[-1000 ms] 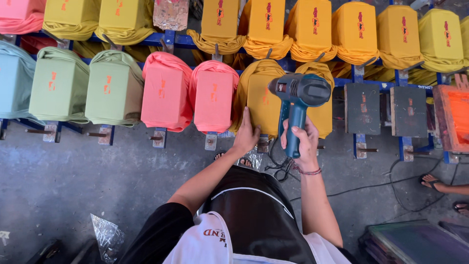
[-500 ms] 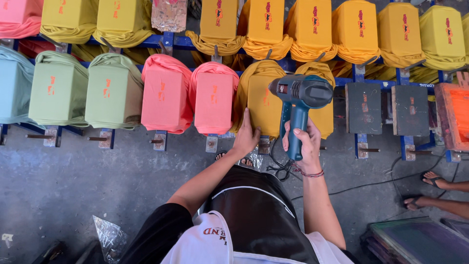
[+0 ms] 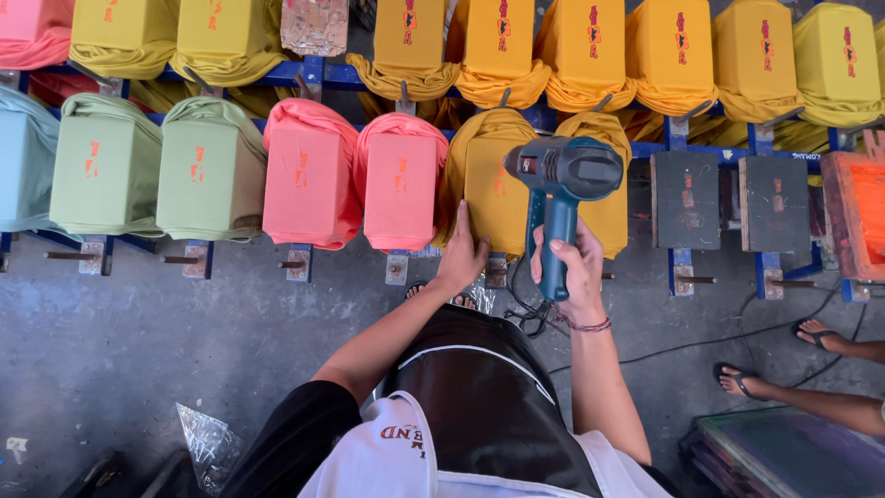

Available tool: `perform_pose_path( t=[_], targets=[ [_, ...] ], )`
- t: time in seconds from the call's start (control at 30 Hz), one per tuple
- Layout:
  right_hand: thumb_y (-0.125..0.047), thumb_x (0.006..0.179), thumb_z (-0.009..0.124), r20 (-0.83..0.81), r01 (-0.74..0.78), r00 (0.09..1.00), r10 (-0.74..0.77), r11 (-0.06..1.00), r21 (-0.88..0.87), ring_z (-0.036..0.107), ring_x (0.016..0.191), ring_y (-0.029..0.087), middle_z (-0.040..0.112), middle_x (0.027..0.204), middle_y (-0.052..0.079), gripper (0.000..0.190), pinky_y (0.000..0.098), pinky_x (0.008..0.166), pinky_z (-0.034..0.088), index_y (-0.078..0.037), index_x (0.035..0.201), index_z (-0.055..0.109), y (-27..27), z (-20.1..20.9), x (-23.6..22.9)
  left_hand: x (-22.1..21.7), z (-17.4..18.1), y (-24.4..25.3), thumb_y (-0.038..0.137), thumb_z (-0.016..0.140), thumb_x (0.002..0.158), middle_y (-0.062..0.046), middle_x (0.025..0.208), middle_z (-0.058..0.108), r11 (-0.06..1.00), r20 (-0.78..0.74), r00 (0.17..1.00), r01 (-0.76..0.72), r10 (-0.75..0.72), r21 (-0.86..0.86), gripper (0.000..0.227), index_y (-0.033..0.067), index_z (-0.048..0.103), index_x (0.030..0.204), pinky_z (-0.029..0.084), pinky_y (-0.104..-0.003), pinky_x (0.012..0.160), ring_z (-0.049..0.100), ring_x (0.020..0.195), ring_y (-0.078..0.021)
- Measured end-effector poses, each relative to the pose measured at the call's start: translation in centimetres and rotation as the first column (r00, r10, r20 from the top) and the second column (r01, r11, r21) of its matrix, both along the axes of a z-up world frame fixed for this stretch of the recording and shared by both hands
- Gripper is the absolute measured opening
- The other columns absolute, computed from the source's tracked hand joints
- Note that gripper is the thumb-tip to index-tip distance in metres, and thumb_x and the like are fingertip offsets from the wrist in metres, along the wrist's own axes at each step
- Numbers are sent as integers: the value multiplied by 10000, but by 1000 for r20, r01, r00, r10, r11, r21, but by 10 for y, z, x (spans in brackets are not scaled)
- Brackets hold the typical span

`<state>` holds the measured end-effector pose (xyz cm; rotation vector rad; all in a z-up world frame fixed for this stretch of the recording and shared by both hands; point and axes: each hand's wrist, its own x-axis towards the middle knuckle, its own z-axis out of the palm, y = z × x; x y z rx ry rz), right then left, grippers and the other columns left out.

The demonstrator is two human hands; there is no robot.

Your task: The person uses a heat gun to apply heat to the top surface of multiple fabric-covered rectangular blocks arranged in rows. They move sequentially from one block to the next, holding the heat gun in one hand and occasionally touching the fabric with the other.

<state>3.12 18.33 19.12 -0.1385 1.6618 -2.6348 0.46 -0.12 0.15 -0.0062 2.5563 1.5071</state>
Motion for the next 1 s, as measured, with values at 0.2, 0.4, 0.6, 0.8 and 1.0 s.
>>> perform_pose_path(
  t=[0.2, 0.4, 0.6, 0.8, 1.0],
  targets=[
    [-146, 985, 704, 47, -15, 999, 14, 1000, 23, 650, 410, 271, 644, 905, 247, 349, 439, 396, 557, 71, 1236, 595, 15, -1, 28, -2, 1, 0, 236, 611, 1055, -322, 1827, 276, 1000, -8, 1000, -3, 3, -30, 966, 27, 60, 1821, 575, -685, 1115, 567, 1443, -609],
    [-160, 980, 713, 44, 1, 999, -3, 999, 37, 641, 416, 264, 643, 913, 239, 351, 427, 406, 545, 68, 1222, 600, 8, -1, 3, 0, -3, 0, 260, 599, 1065, -297, 1847, 247, 999, -9, 1000, 0, -1, -37, 966, 38, 46, 1825, 570, -659, 1146, 553, 1481, -583],
    [-157, 1013, 692, -21, 8, 1000, -7, 999, 32, 661, 437, 269, 650, 941, 235, 322, 423, 420, 546, 52, 1234, 584, 6, 1, 5, -1, 8, 0, 247, 615, 1056, -321, 1831, 258, 998, -56, 998, -6, 3, -57, 975, 9, 53, 1816, 549, -638, 1180, 500, 1541, -566],
    [-160, 971, 698, 80, 25, 997, -21, 999, -46, 711, 465, 292, 683, 948, 229, 418, 432, 418, 595, 46, 1326, 615, 37, 2, 31, -29, 10, 11, 308, 681, 1045, -284, 1877, 149, 909, -299, 946, -13, -123, -416, 980, -21, 157, 1804, 237, -550, 1407, 174, 1745, -466],
    [-153, 1019, 696, 2, 87, 996, -87, 995, -46, 652, 480, 239, 632, 1002, 207, 318, 386, 471, 566, 19, 1255, 567, 53, -6, 15, -52, -8, 25, 608, 478, 1112, -162, 1923, 129, 774, -279, 920, 39, -274, -632, 899, 165, 216, 1850, 78, -583, 1429, 80, 1782, -384]
  ],
)
